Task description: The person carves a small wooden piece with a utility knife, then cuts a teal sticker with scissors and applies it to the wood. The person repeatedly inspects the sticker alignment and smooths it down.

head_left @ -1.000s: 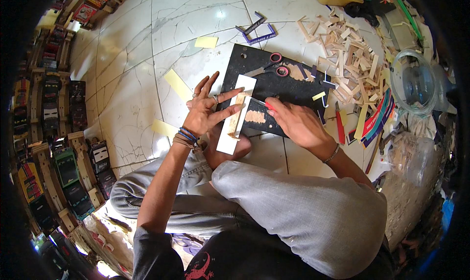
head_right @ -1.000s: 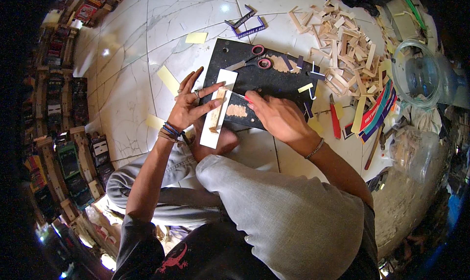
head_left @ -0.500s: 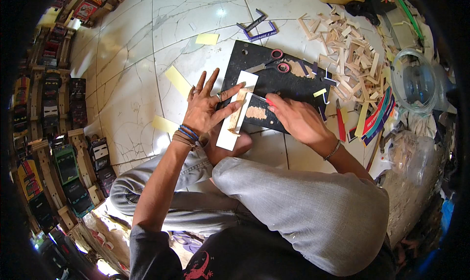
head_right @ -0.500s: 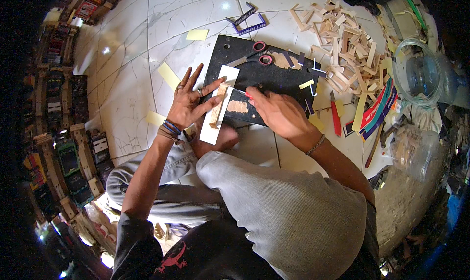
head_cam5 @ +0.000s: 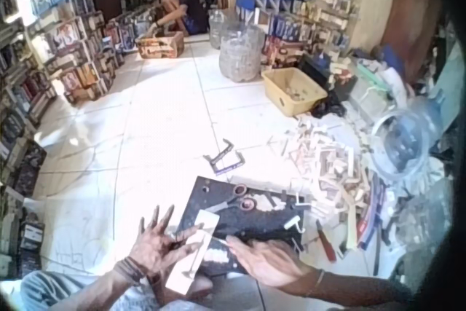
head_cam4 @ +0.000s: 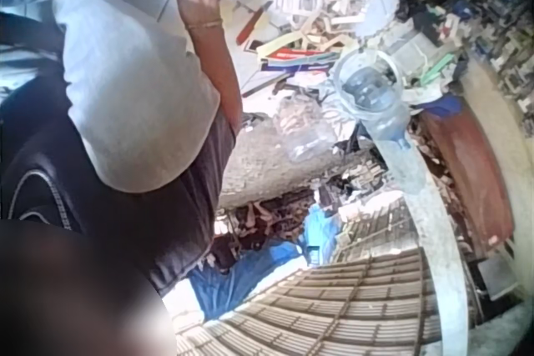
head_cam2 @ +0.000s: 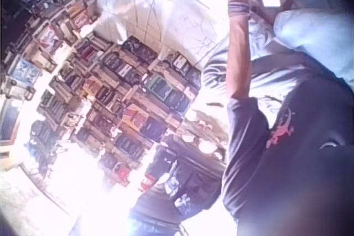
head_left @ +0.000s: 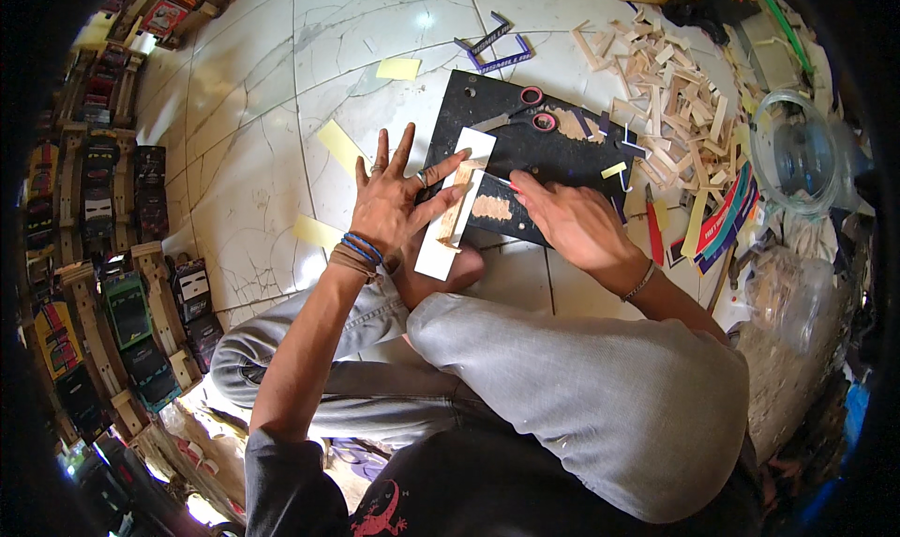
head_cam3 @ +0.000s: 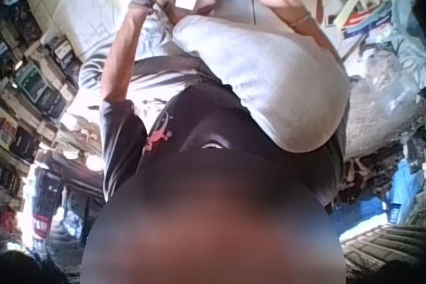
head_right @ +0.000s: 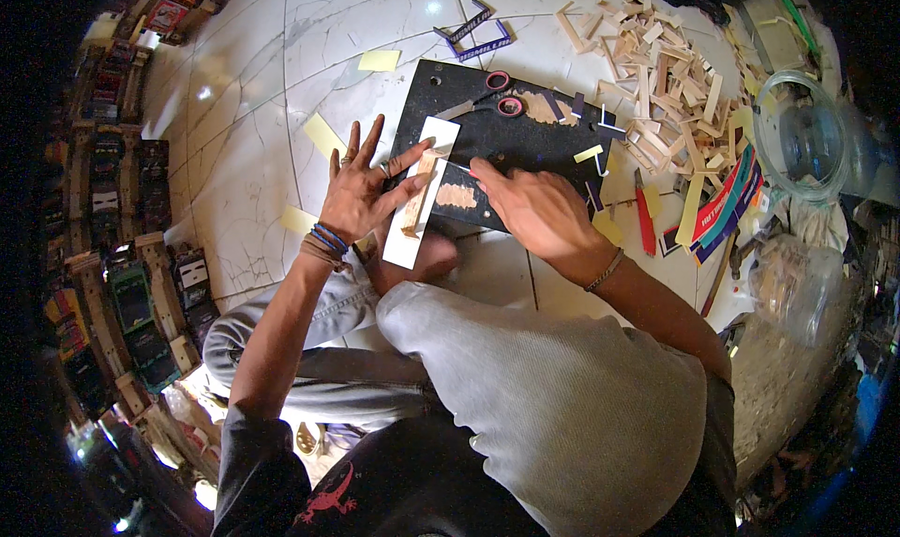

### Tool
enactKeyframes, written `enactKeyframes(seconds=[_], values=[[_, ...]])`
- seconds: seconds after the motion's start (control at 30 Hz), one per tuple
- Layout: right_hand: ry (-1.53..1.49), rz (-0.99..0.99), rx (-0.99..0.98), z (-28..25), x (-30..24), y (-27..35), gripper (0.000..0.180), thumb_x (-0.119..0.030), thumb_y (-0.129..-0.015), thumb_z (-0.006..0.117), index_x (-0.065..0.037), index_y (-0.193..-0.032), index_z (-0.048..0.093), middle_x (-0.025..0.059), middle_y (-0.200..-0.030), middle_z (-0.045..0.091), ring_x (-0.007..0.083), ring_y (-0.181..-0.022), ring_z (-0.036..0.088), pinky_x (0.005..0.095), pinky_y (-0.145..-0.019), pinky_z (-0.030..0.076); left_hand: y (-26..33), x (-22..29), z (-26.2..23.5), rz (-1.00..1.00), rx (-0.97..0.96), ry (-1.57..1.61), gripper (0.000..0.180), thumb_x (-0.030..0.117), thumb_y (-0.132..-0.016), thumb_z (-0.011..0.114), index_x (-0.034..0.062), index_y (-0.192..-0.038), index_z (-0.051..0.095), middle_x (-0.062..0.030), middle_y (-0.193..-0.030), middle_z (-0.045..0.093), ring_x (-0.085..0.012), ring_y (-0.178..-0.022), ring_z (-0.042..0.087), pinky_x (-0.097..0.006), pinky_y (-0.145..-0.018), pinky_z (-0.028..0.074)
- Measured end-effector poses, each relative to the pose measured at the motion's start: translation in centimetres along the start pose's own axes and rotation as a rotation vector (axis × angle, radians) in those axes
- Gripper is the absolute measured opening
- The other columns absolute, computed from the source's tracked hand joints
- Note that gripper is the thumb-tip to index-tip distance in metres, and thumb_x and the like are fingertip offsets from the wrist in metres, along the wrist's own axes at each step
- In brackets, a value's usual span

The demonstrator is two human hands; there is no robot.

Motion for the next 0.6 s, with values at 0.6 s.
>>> enactKeyframes(seconds=[0.6], values=[[0.07,0.009,-0.064,-0.68,0.17,0.53,0.024,-0.023,-0.104,0.052,-0.01,-0.124,0.052,0.0225,-0.08,0.068,0.0436,-0.074,0.067,0.0529,-0.064,0.052,-0.17,0.12,0.24,0.035,0.008,-0.05,0.058,0.071,-0.09,0.054,0.0541,-0.145,0.048,-0.0176,-0.167,0.023,-0.0516,-0.152,0.016,-0.076,-0.112,0.017]])
Point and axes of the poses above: each hand's wrist, its own y-axis away from the middle knuckle, its own z-axis out of the palm, x = y × z, the point moved 6 cm from there along -y, towards the middle knuckle
